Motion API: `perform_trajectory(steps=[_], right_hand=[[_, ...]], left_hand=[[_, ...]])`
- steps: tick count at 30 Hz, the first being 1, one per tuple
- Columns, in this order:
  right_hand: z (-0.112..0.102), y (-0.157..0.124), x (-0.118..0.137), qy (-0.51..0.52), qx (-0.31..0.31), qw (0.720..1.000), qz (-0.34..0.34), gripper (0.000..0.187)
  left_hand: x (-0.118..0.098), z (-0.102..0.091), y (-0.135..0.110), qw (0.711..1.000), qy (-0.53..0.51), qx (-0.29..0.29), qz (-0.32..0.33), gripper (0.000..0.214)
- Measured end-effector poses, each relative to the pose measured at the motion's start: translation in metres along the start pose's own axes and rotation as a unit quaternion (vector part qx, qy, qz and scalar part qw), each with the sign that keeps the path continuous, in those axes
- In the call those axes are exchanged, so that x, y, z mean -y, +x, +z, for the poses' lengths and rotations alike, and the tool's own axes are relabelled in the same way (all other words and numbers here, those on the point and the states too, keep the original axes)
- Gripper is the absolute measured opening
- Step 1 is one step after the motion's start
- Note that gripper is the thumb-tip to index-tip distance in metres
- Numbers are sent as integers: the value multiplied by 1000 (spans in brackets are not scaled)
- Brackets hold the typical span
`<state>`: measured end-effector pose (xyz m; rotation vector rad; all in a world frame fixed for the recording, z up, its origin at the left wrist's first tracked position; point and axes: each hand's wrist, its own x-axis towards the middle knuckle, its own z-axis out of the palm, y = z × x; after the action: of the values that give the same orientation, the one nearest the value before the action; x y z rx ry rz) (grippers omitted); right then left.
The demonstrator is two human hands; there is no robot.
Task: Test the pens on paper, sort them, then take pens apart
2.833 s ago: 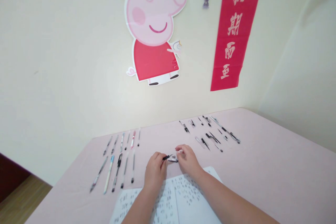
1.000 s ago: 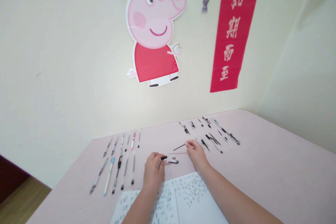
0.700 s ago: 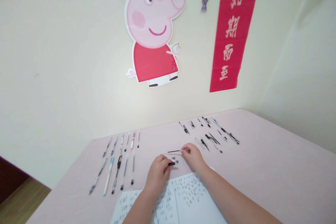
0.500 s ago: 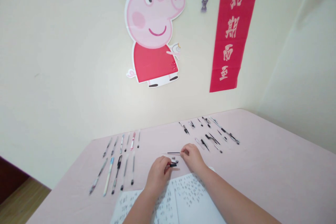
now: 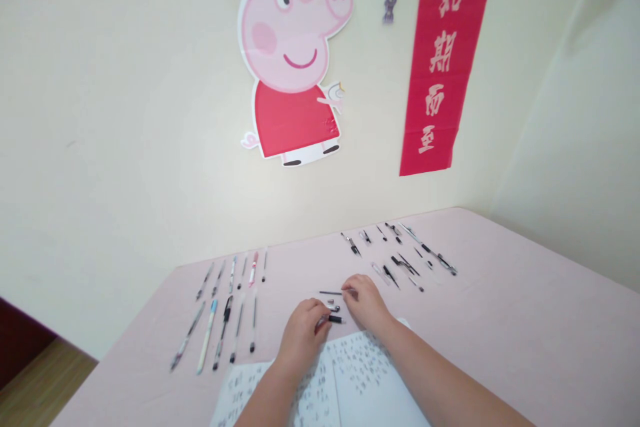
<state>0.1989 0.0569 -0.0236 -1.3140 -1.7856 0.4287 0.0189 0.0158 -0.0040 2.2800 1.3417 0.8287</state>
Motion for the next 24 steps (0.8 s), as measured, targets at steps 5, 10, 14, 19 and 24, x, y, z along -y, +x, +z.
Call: perform_trajectory(steps=[5, 10, 14, 19, 24], right_hand=[[-1, -1, 6, 18, 20, 999, -23, 17], [-4, -2, 13, 37, 67, 996, -48, 24], [-5, -5, 20, 45, 122, 989, -76, 31], [-3, -7, 21, 24, 129, 987, -88, 33], [-2, -8, 22, 7, 129, 987, -95, 34]], left_hand=[[2, -3, 1, 999, 23, -36, -22, 19], [9, -3, 1, 994, 52, -80, -56, 14], [9, -3, 0, 994, 53, -73, -57, 15], [7, -3, 1, 993, 55, -87, -55, 16], [10, -1, 1, 992, 56, -97, -54, 17]])
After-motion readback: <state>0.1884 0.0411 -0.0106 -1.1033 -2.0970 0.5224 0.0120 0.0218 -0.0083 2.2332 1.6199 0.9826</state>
